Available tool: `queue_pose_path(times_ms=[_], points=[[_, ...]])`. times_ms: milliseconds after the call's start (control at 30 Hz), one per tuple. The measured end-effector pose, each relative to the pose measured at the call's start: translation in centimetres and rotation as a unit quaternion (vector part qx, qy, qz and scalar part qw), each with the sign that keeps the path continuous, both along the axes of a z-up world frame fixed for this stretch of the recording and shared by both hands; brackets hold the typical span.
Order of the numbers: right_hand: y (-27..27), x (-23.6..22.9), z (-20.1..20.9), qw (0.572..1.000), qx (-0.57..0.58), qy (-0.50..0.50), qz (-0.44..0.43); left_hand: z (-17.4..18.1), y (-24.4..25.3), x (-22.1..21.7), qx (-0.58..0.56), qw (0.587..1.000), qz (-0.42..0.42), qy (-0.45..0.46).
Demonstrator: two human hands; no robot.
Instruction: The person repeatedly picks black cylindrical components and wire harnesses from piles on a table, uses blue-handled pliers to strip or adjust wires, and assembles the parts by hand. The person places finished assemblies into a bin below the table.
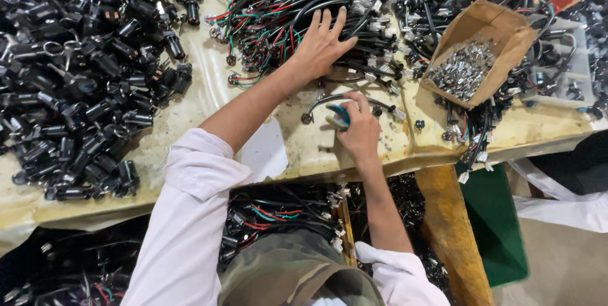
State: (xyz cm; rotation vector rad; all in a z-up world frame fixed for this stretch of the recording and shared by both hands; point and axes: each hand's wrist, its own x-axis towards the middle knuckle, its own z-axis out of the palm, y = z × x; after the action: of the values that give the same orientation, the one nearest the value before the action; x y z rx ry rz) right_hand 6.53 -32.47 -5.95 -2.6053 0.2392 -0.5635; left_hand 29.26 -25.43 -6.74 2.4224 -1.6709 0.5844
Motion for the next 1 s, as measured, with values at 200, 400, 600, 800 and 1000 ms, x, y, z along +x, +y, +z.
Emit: queue_pose_path(times_ms=[200, 400, 600, 800, 1000], points=[[-0.6, 2.4, 1.0, 0.984, 0.009, -0.032, 0.177, 0.1, -2.1, 3.4, -0.01, 0.994, -0.014, -0.109], [-2.7, 9.3, -1.8, 0.973, -0.07, 0.143, 0.165, 2.6, -3.1, 6.9, -0.008, 0.999, -0.029, 0.012], [-8.1, 16.5, -1.1, 0.957, -0.093, 0.272, 0.032, 5.2, 0.3, 7.6, -0.013, 0.993, -0.099, 0.067], [-5.6, 8.7, -0.4, 0.993, -0.082, 0.062, 0.051, 4.9, 4.6, 5.2, -0.035, 0.997, -0.068, 0.006], [-4.5, 5.7, -1.6, 0.994, -0.079, 0.014, 0.078, 2.9, 3.2, 5.6, 0.003, 0.995, 0.08, 0.055]])
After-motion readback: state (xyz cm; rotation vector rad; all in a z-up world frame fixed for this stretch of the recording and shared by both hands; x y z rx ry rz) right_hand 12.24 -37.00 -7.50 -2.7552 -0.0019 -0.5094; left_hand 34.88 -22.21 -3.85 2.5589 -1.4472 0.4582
